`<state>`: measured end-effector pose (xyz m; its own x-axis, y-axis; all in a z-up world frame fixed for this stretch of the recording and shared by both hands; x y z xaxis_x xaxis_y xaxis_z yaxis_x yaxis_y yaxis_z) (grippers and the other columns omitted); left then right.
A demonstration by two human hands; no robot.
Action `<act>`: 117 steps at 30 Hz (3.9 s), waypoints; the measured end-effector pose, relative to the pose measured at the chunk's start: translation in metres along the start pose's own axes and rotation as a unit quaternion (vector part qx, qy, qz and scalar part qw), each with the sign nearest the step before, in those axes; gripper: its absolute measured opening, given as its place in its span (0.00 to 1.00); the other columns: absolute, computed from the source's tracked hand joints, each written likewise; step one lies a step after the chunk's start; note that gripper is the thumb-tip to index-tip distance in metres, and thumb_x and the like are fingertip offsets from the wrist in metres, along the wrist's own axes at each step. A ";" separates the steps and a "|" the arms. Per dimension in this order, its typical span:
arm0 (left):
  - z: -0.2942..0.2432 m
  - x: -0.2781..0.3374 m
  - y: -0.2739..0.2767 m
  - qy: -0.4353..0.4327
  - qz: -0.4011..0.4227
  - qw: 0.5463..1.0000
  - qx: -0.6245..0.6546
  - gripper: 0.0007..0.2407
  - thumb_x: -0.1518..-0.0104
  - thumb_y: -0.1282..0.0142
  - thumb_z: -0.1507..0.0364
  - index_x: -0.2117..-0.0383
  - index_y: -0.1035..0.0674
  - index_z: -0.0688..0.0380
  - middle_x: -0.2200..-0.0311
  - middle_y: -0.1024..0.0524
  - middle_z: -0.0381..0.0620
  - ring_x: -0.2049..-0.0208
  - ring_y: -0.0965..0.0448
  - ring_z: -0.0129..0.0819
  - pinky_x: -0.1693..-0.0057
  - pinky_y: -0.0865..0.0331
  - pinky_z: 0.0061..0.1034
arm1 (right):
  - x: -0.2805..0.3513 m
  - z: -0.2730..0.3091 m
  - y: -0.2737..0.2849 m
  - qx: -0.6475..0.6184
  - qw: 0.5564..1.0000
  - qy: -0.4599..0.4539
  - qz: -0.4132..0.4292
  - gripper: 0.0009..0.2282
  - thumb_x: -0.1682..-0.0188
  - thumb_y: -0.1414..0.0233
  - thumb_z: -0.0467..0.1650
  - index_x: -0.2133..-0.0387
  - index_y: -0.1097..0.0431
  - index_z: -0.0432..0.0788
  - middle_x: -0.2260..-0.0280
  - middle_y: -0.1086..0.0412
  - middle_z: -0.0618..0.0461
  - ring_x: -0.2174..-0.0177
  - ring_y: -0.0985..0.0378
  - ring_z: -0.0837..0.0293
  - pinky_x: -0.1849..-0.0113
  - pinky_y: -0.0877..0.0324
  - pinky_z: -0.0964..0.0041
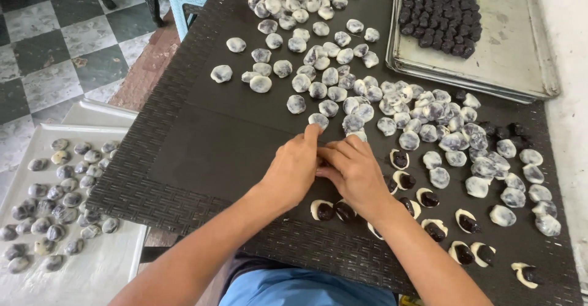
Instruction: The person repeatedly picks small dark balls and wraps them in flattened white dough pieces by hand on a black mat. Finished wrapped items are placed on the mat, and trays of dough and filling are visible nearby.
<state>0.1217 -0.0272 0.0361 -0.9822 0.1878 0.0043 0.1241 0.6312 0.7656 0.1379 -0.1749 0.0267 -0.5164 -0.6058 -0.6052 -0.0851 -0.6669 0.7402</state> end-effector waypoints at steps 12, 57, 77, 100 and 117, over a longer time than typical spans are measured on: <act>0.027 0.030 -0.029 -0.024 -0.135 0.970 -0.201 0.15 0.44 0.46 0.64 0.55 0.26 0.57 0.66 0.27 0.49 0.62 0.30 0.44 0.60 0.38 0.36 | 0.029 -0.020 -0.003 0.074 0.982 -0.128 0.114 0.13 0.58 0.41 0.36 0.60 0.26 0.50 0.65 0.29 0.59 0.62 0.34 0.55 0.64 0.42 0.62; 0.020 0.074 0.014 -0.025 -0.293 0.943 -0.158 0.12 0.43 0.47 0.73 0.52 0.25 0.52 0.49 0.27 0.42 0.62 0.24 0.35 0.59 0.42 0.32 | -0.052 -0.017 -0.040 0.185 0.946 -0.045 0.262 0.28 0.45 0.81 0.49 0.34 0.62 0.54 0.34 0.62 0.51 0.38 0.61 0.44 0.43 0.62 0.38; 0.023 0.089 0.008 0.088 -0.068 0.989 -0.096 0.07 0.49 0.45 0.58 0.66 0.23 0.37 0.66 0.19 0.24 0.63 0.19 0.30 0.53 0.34 0.34 | 0.009 0.012 -0.002 -0.031 0.962 -0.224 0.151 0.09 0.57 0.43 0.31 0.71 0.39 0.48 0.72 0.30 0.54 0.67 0.31 0.48 0.65 0.40 0.50; -0.217 -0.051 -0.219 -0.449 0.018 0.893 -0.024 0.06 0.41 0.52 0.65 0.69 0.23 0.47 0.77 0.26 0.39 0.71 0.28 0.38 0.60 0.42 0.32 | 0.269 -0.037 0.245 0.217 0.840 -0.485 -0.110 0.06 0.53 0.44 0.26 0.65 0.22 0.48 0.69 0.24 0.54 0.66 0.22 0.52 0.64 0.29 0.63; -0.232 -0.028 -0.241 -0.362 0.142 0.920 -0.034 0.06 0.46 0.45 0.70 0.66 0.29 0.53 0.70 0.31 0.46 0.62 0.37 0.39 0.56 0.48 0.37 | 0.254 -0.002 0.224 0.074 0.870 -0.486 -0.045 0.06 0.55 0.45 0.31 0.66 0.21 0.48 0.61 0.23 0.52 0.56 0.27 0.50 0.56 0.35 0.59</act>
<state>0.0862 -0.3589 0.0010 -0.5562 0.8066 -0.1999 0.3287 0.4345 0.8386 -0.0109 -0.4788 0.0379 -0.9723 0.1456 -0.1827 -0.2336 -0.5861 0.7758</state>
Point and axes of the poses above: each hand's wrist, its own x-axis away from the middle knuckle, its own y-axis out of the back of the hand, z = x × y, the point moved 1 cm from there along -x, towards the middle knuckle
